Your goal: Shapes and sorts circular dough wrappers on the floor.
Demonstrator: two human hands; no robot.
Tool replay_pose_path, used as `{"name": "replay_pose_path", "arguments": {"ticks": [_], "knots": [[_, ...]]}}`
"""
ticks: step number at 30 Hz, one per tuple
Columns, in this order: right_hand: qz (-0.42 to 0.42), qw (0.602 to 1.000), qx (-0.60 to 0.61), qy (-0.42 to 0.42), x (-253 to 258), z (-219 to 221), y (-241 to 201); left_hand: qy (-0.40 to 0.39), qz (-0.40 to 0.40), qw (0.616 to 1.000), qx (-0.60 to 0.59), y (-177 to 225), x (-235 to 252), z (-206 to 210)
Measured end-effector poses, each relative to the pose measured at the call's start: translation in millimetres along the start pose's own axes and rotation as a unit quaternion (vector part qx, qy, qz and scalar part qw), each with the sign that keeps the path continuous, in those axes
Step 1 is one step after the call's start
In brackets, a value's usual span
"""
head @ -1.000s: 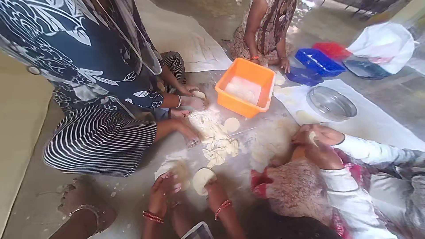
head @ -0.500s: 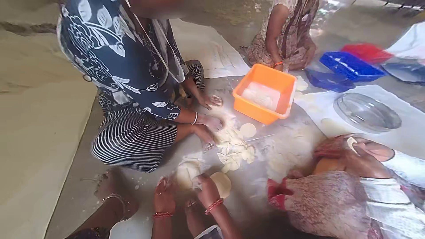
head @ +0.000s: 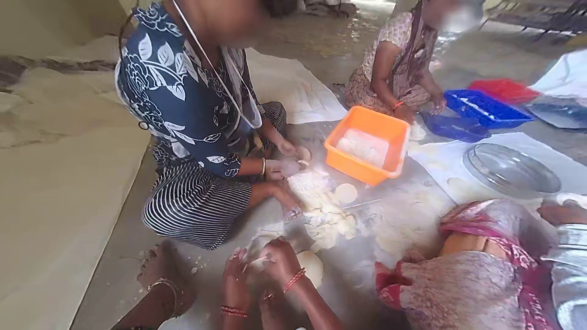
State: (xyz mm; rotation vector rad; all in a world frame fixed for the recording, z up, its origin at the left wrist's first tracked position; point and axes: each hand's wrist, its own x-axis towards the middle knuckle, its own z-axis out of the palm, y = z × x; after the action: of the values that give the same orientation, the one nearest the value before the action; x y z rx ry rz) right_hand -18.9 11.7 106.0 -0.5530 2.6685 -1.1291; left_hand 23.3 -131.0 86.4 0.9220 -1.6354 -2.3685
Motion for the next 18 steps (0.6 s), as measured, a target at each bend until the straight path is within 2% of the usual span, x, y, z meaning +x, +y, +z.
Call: {"name": "replay_pose_path", "arguments": {"ticks": [3,5,6,10,14,15,18], "knots": [[0.032,0.975,0.203,0.088,-12.3,-24.5,-8.4,-0.136,0.045,0.989,0.033,-6.4,-4.8,2.7],[0.061,0.943,0.306,0.116,-16.9,-36.9,-13.7,-0.217,0.048,0.975,-0.014,-6.6,-9.4,7.0],[0.073,0.929,0.339,0.129,-18.3,-41.6,-14.9,-0.233,0.047,0.97,-0.049,-6.0,-11.0,11.5],[0.141,0.871,0.441,0.166,-29.1,-48.4,-15.9,-0.219,0.03,0.968,-0.123,-1.6,-19.1,25.2],[0.24,0.765,0.56,0.212,-41.4,-36.5,-22.6,-0.182,0.003,0.976,-0.117,4.2,-26.6,34.1],[0.25,0.749,0.574,0.214,-44.1,-31.8,-21.0,-0.181,0.0,0.978,-0.105,3.5,-28.5,35.7],[0.244,0.765,0.562,0.199,-48.2,-19.6,-14.1,-0.195,-0.004,0.979,-0.058,3.3,-31.8,36.1]]}}
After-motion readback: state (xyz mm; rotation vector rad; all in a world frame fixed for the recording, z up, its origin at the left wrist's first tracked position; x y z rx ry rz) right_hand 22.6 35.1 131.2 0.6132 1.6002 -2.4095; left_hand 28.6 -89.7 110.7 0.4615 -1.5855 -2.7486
